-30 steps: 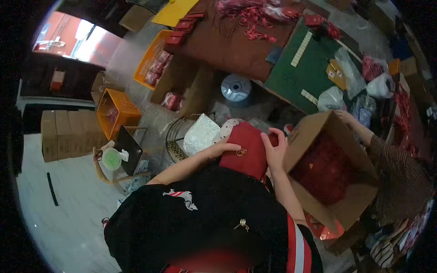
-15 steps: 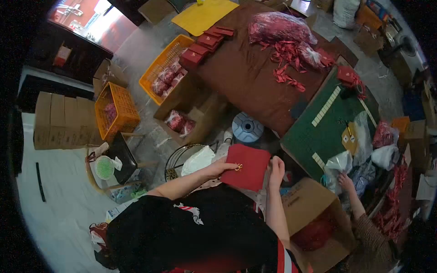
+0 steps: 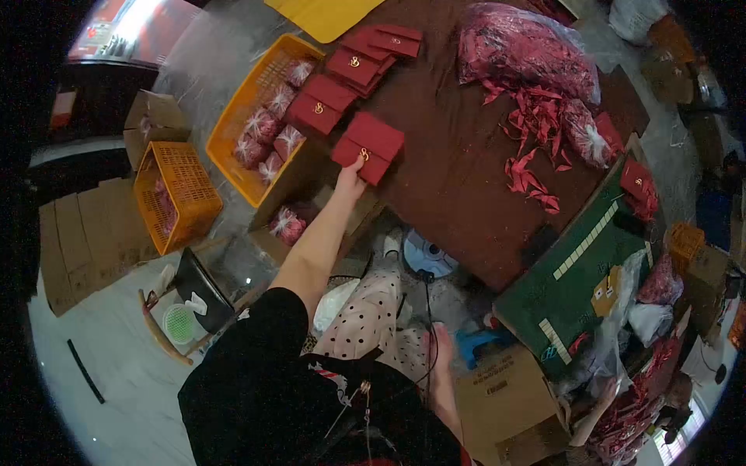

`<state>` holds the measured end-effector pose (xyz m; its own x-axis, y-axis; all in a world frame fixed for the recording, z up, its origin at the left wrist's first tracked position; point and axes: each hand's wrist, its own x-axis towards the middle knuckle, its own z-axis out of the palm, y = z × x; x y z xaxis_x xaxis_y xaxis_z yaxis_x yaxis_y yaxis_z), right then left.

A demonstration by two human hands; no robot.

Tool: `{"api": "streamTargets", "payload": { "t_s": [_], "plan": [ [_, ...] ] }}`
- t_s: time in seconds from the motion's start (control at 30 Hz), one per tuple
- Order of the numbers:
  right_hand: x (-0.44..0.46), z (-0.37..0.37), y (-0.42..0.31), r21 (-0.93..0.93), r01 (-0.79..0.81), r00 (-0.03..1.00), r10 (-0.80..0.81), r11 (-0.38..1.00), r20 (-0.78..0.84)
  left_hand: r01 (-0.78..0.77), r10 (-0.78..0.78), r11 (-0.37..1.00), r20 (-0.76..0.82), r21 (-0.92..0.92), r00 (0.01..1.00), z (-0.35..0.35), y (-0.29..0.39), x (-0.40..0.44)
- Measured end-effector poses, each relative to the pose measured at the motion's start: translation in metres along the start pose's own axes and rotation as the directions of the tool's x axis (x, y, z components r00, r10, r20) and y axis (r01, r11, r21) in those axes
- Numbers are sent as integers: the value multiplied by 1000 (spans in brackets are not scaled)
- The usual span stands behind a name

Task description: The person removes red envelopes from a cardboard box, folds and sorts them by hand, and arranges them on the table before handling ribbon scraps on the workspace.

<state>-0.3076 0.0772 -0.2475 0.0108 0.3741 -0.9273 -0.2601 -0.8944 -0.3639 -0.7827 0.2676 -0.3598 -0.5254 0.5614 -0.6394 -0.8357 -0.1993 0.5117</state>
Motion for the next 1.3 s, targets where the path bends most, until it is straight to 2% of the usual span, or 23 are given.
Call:
{"api": "streamTargets", "payload": {
  "t_s": [0.07, 0.1, 0.13, 0.17, 0.2, 0.27, 0.3, 0.37, 0.4, 0.47, 0.5, 0.6, 0.73, 0.77, 0.87, 0.9, 1.03, 1.1, 1.13, 1.17, 1.23, 1.27, 1.3],
  "plan": [
    [0, 6, -9, -100, -102, 995, 101, 990, -8, 35, -38, 999, -62, -35, 997, -2, 1, 26],
    [-2, 12, -7, -64, -64, 991, 56, 996, -122, 15, -15, 1000, -54, -18, 998, -4, 1, 35],
    [-2, 13, -12, -45, -54, 994, 50, 998, -95, -5, 5, 1000, -45, 2, 999, -7, 0, 40],
    [-3, 14, -16, -24, -45, 997, 44, 999, -68, -7, 13, 999, -162, 37, 987, 6, 4, 32],
    [-23, 42, -33, -37, 6, 999, -7, 999, -48, 5, 3, 999, -167, 44, 986, 7, 6, 32],
    [-27, 56, -45, -84, -72, 981, 55, 994, -188, 12, 4, 997, -198, 83, 980, 8, 12, 34],
    [-16, 56, -42, -181, -103, 975, 64, 978, -212, 14, -2, 998, -181, 65, 983, 2, 14, 38],
    [-12, 58, -35, -132, -57, 980, 30, 990, -196, 69, -33, 988, -246, 139, 969, 6, 23, 37],
    [-14, 60, -35, -98, -35, 993, 23, 995, -117, 66, -6, 978, -293, 196, 956, 8, 25, 36],
    [-16, 64, -37, -127, -95, 991, 82, 987, -104, 62, 15, 976, -347, 209, 938, 12, 29, 34],
    [-17, 68, -34, -48, -87, 986, 79, 995, -145, 90, 19, 967, -418, 239, 908, 16, 32, 36],
    [-20, 73, -36, -97, -90, 975, 68, 991, -210, 70, 35, 971, -429, 226, 903, 17, 33, 46],
    [-20, 63, -38, -121, -60, 982, 37, 991, -185, 57, 29, 984, -470, 168, 882, -2, 26, 78],
    [-21, 59, -39, -79, -55, 984, 40, 995, -176, 107, 17, 978, -579, 180, 815, 28, 35, 61],
    [-21, 45, -37, -65, -58, 982, 45, 996, -183, 62, 57, 978, -544, 198, 837, 32, 39, 56],
    [-23, 44, -33, -131, -28, 982, 3, 991, -188, 42, 73, 981, -565, 188, 822, 35, 36, 52],
    [-9, 1, -3, -59, -47, 992, 40, 997, -119, -63, 159, 972, -439, 225, 885, 41, 31, 32],
    [-10, -9, 4, -53, -20, 989, 12, 998, -145, -8, 246, 924, -576, 383, 779, 47, 30, 13],
    [-16, -7, 2, -55, 6, 985, -15, 998, -172, -74, 330, 881, -494, 467, 804, 31, 25, 15],
    [-24, -11, -5, -115, 58, 995, -67, 992, -74, -80, 336, 876, -483, 475, 809, 15, 15, 13],
    [-24, -30, 3, -24, 25, 997, -27, 999, -77, -6, 321, 812, -439, 584, 839, 8, 1, -30],
    [-27, -42, 7, -57, 55, 996, -59, 997, -62, -89, 372, 742, -298, 664, 879, -1, -13, -52],
    [-38, -47, 4, -58, 56, 998, -57, 997, -18, -93, 380, 702, -261, 706, 887, -22, -33, -69]
  ]
}}
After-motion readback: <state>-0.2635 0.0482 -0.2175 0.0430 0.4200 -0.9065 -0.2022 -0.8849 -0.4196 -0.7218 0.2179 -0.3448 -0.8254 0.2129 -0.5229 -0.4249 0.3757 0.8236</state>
